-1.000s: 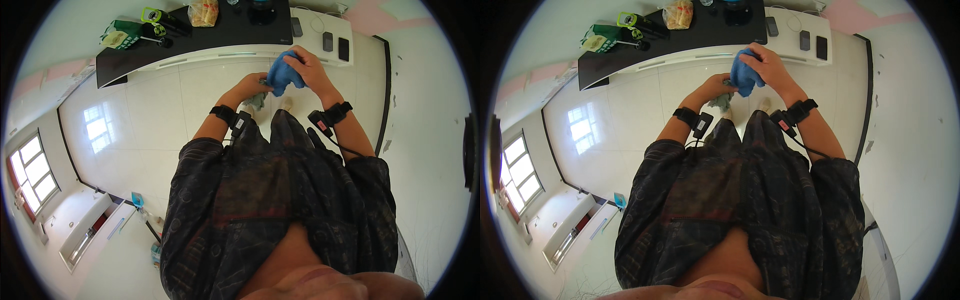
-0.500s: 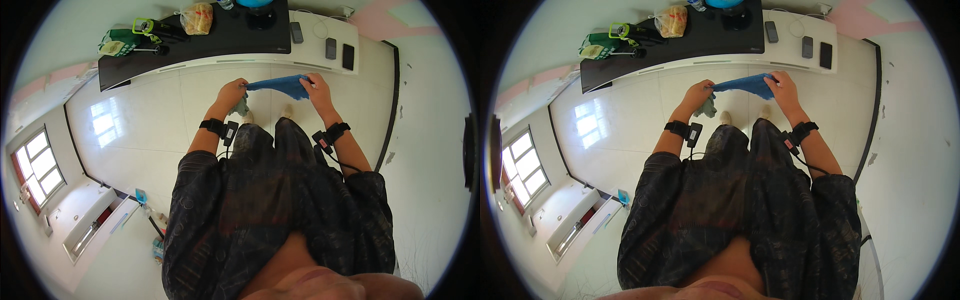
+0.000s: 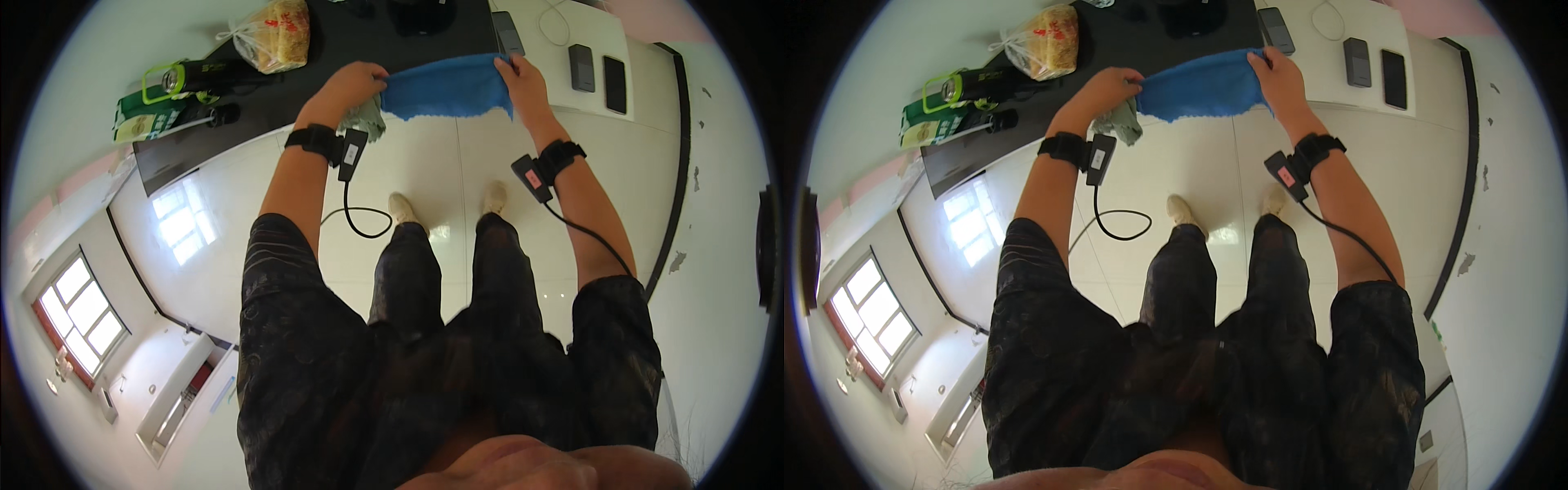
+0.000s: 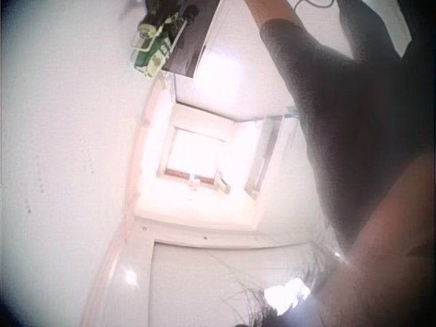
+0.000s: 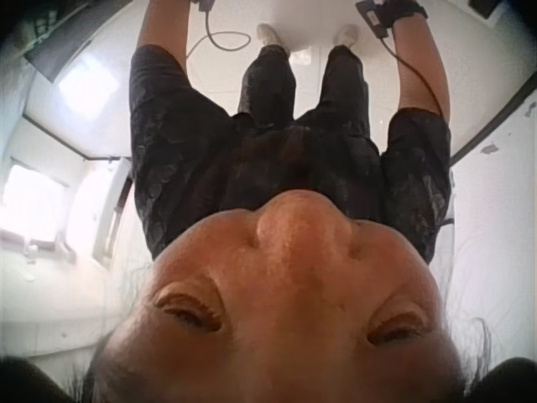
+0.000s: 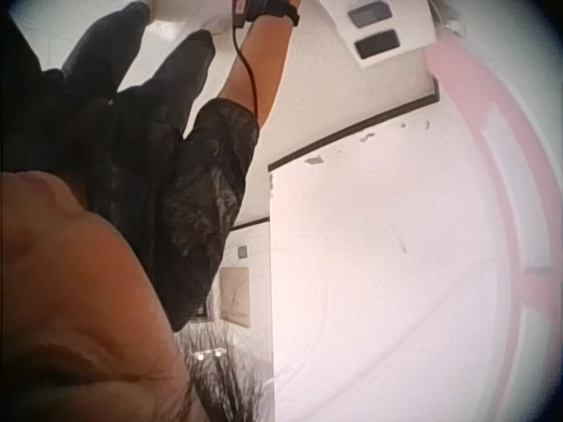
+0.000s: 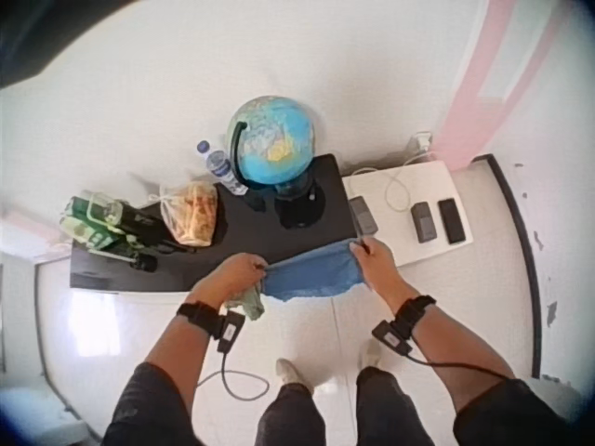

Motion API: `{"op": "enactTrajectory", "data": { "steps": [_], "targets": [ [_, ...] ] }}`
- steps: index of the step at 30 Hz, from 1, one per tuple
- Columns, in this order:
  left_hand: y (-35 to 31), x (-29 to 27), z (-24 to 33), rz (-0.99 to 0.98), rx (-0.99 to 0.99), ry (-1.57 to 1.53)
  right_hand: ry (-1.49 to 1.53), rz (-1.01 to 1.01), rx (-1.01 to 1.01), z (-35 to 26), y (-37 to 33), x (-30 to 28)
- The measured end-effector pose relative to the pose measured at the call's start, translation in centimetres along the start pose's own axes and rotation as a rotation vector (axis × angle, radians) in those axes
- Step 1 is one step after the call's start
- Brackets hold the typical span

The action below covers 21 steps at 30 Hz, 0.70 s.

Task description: The recorder uses two cleaning cloths to wipe down the exterior surfaces and handles of a white storage cabinet and opens one drawer.

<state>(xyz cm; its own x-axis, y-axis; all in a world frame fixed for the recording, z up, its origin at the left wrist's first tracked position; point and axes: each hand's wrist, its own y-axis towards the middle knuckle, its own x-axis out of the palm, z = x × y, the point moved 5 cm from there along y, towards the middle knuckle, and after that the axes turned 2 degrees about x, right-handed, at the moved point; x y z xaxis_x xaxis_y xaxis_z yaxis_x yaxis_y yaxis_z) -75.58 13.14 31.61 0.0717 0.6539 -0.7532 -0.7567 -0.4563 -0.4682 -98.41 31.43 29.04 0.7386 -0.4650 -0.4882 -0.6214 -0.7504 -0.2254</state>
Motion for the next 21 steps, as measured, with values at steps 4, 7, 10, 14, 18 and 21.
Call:
{"op": "enactTrajectory", "data": {
  "steps": [4,7,10,14,18,21],
  "targets": [
    [5.6,-0.2,-4.4,0.092,0.010,-0.035,-0.184,0.155,-0.167,2.2,6.6,3.1],
    [7.1,-0.5,-6.0,0.364,0.047,0.017,-0.085,0.187,-0.332,2.4,8.5,4.3],
    [5.6,1.0,-5.8,0.362,-0.006,0.053,-0.231,0.314,-0.488,2.3,7.1,3.5],
    [5.0,3.8,-4.5,0.376,0.075,0.372,-0.347,0.072,-0.570,2.8,5.7,4.1],
    [6.3,3.5,-6.6,0.462,0.073,0.567,-0.467,0.032,-0.803,3.4,5.6,4.6],
    [6.5,4.1,-6.7,0.482,0.108,0.621,-0.533,0.135,-0.897,3.4,6.1,4.4]
  ]
}}
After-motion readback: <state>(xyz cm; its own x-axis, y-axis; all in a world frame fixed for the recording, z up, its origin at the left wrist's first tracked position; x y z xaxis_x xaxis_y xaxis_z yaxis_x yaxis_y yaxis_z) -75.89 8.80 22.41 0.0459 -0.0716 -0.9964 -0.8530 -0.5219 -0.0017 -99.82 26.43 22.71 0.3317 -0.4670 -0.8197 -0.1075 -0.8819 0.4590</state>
